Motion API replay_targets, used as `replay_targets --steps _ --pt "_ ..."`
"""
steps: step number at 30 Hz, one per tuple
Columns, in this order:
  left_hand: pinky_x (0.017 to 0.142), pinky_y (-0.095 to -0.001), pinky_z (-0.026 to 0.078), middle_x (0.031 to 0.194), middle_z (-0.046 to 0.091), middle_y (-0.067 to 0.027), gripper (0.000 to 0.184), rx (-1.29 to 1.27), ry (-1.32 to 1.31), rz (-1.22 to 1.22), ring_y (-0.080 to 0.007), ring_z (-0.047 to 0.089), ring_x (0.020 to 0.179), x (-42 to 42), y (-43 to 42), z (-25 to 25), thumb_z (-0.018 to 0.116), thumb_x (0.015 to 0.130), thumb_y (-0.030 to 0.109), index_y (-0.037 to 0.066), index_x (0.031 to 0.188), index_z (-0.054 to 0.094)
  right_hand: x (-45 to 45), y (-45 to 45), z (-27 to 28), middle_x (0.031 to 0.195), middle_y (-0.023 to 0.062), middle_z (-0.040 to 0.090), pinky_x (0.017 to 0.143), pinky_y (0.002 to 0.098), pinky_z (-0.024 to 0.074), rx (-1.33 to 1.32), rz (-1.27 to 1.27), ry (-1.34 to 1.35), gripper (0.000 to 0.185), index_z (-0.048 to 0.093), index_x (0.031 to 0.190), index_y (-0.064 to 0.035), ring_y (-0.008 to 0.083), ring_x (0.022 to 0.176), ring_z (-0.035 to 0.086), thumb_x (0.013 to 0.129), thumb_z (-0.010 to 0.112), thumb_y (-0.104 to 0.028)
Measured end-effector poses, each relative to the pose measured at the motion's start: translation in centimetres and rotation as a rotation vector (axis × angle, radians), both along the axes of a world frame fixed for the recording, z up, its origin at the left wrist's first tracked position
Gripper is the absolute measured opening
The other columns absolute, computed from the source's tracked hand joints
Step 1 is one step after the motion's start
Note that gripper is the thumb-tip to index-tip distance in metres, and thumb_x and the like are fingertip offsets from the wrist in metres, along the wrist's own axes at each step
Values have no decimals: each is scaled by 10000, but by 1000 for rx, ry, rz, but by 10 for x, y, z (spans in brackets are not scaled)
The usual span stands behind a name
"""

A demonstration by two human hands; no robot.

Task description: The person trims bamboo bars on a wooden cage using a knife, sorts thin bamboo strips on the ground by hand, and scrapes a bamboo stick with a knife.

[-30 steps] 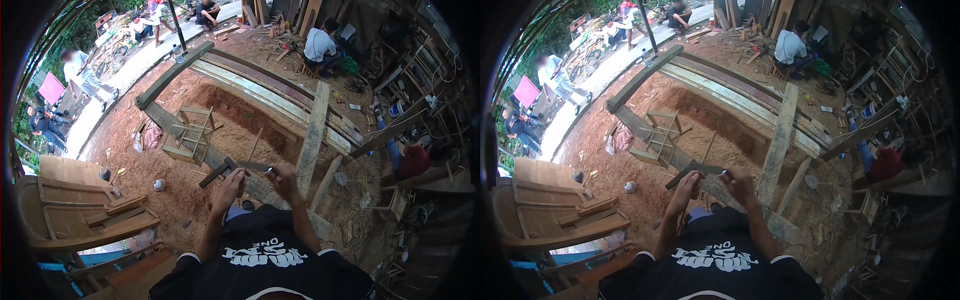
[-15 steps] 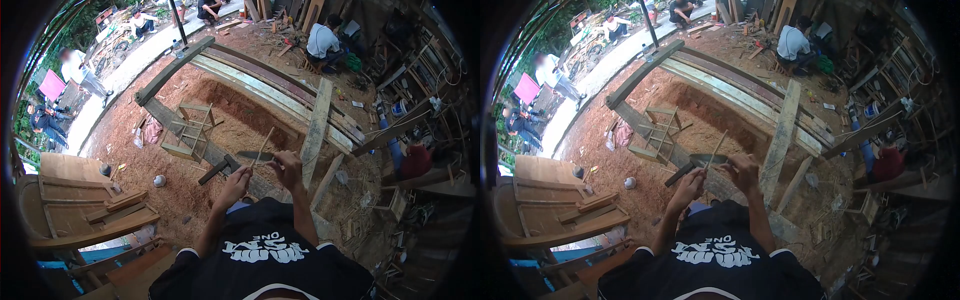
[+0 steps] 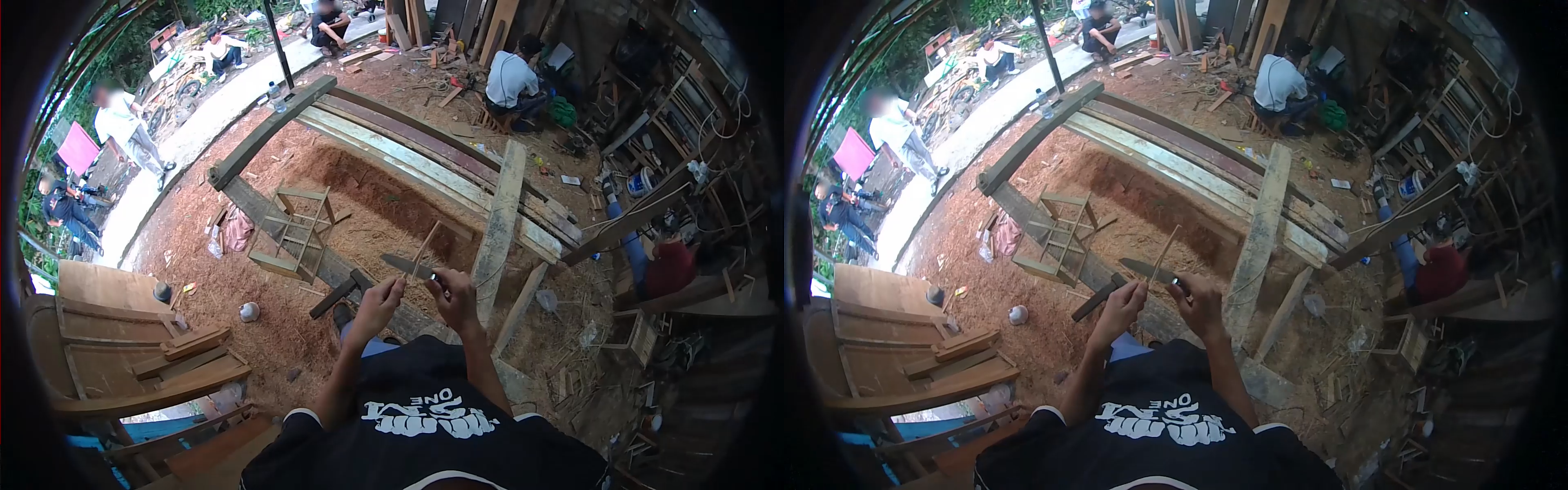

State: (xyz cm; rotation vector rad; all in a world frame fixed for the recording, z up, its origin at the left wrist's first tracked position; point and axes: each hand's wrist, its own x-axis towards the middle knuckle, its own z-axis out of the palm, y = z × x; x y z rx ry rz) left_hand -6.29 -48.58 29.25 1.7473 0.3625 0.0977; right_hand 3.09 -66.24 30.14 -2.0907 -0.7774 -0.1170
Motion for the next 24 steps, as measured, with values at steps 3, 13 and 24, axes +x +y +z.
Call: replay_targets --steps 3,13,24 --pt "542 -278 385 635 474 -37 366 -33 -17 -7 -79 451 582 2 -8 -11 506 1089 307 -13 958 628 5 -4 6 827 114 689 729 427 477 -14 61 -85 305 713 1000 -30 321 771 660 913 733 -322" --pt "476 -209 335 700 602 24 274 -346 -7 -59 -17 435 544 32 -20 18 553 1073 261 33 1113 699 33 -18 13 834 109 690 732 405 450 24 68 -139 300 720 989 -24 296 713 637 904 744 -310" --pt "623 -202 423 811 591 52 346 -219 50 7 -26 490 710 59 -30 21 641 1035 235 -11 1274 689 90 -42 8 750 84 662 704 420 452 108 -101 -317 344 740 933 -54 288 670 620 858 770 -389"
